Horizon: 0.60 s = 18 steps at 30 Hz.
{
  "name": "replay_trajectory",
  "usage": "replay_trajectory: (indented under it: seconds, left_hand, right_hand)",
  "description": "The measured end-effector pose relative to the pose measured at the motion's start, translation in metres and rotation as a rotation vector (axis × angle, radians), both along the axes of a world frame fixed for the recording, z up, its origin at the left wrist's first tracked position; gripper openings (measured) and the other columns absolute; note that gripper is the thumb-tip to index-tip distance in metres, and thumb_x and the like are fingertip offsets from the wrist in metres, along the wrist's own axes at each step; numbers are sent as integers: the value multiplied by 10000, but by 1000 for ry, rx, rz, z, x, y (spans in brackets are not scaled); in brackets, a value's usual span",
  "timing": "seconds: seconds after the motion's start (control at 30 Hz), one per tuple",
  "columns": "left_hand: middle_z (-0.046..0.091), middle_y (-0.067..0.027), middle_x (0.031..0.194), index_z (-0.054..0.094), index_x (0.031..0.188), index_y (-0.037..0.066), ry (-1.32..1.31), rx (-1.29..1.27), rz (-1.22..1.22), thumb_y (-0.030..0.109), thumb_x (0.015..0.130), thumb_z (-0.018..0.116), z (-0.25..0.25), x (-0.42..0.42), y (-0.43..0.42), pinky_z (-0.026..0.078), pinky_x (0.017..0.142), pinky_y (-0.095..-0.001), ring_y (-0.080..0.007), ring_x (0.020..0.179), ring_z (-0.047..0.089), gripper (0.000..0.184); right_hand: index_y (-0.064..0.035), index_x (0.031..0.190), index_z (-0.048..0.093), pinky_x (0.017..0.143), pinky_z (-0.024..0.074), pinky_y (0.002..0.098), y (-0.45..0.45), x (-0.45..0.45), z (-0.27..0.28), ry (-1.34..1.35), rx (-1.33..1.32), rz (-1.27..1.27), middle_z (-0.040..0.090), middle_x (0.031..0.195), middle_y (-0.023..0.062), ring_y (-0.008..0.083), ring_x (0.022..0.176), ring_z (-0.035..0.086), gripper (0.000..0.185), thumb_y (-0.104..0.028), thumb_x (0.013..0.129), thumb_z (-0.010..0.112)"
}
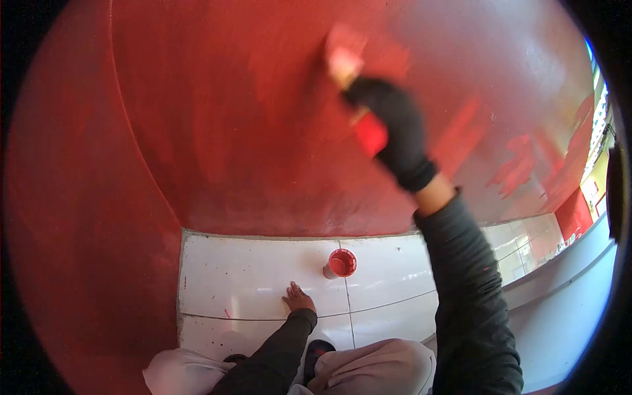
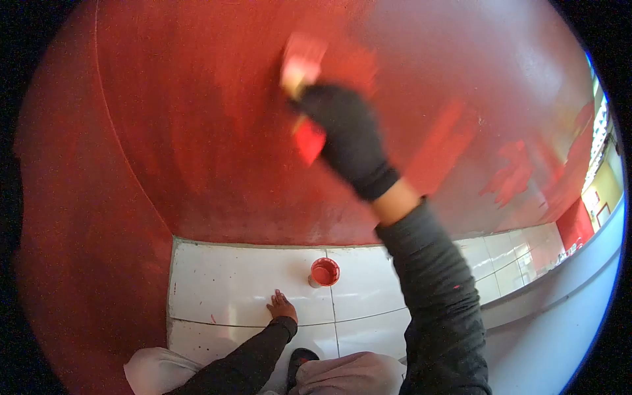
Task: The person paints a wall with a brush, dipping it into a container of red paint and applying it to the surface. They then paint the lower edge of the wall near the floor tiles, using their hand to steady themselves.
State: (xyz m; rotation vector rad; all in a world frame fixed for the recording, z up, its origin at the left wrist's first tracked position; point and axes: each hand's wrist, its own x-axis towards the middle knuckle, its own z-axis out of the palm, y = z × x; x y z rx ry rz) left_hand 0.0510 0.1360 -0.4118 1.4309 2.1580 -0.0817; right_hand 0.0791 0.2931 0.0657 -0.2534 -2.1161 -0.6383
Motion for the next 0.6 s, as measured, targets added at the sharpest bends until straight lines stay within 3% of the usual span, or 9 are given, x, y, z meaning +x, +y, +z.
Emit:
replay_trajectory:
  seconds: [0.03, 0.1, 0.13, 0.2, 0.33, 0.43, 0.57, 0.6]
  left_hand:
    - [118, -66, 1484, 241, 1381, 29, 20, 7, -7, 165, 912, 295, 3, 0, -2, 207, 1026, -557, -270, 1339, 202, 491]
    - [127, -64, 1482, 252, 1378, 30, 41, 18, -11, 160, 913, 293, 5, -1, -1, 208, 1024, -561, -268, 1336, 208, 484]
    - [92, -71, 1488, 215, 1389, 35, 21, -21, -23, 164, 914, 276, 4, -3, 0, 205, 1028, -556, -267, 1342, 193, 496]
    - [56, -78, 1494, 177, 1399, 41, -2, -62, -38, 168, 914, 259, 1, -5, 1, 201, 1031, -551, -267, 1348, 178, 508]
    - [73, -80, 1492, 192, 1395, 35, -9, -38, -24, 162, 911, 277, 0, -4, 1, 201, 1037, -539, -267, 1349, 179, 507]
    - [83, -89, 1490, 197, 1393, 30, -3, -33, -17, 159, 910, 286, 0, 0, 2, 199, 1039, -536, -277, 1347, 182, 508]
    - [73, -103, 1489, 186, 1395, 24, 33, -58, -50, 164, 910, 302, 8, -2, 0, 198, 1038, -535, -287, 1347, 178, 518]
    - [73, -103, 1489, 186, 1395, 24, 36, -55, -49, 164, 910, 302, 3, -1, 0, 198, 1038, -535, -287, 1347, 178, 518]
  right_hand:
    - [-71, 902, 605, 697, 457, 400, -1, -9, -39, -135, -67, -120, 619, 828, 108, 303, 796, 590, 127, -145, 802, 578]
    - [-81, 886, 600, 664, 446, 409, -23, -19, -74, -467, -245, 25, 601, 802, 114, 318, 759, 572, 157, -215, 808, 578]
    - [-81, 886, 600, 664, 446, 409, -26, -20, -75, -467, -243, 28, 601, 802, 114, 318, 759, 572, 157, -215, 808, 578]
    - [-78, 911, 601, 709, 456, 384, -32, -16, -68, -259, -624, 129, 601, 843, 127, 309, 796, 580, 125, -136, 800, 591]
    - [-58, 946, 598, 764, 471, 301, 2, 25, 19, 316, -174, 72, 612, 905, 105, 225, 837, 611, 193, 55, 792, 564]
    - [-42, 914, 609, 765, 472, 311, -8, 41, 41, 397, 37, -9, 615, 919, 122, 259, 844, 609, 144, 15, 782, 602]
    - [-69, 907, 615, 782, 454, 369, -6, 49, -56, -166, -57, -131, 608, 927, 136, 308, 906, 583, 163, -56, 745, 628]
    - [-61, 929, 610, 810, 449, 376, -17, 49, -76, -332, -241, -93, 602, 968, 136, 306, 936, 573, 182, -15, 753, 605]
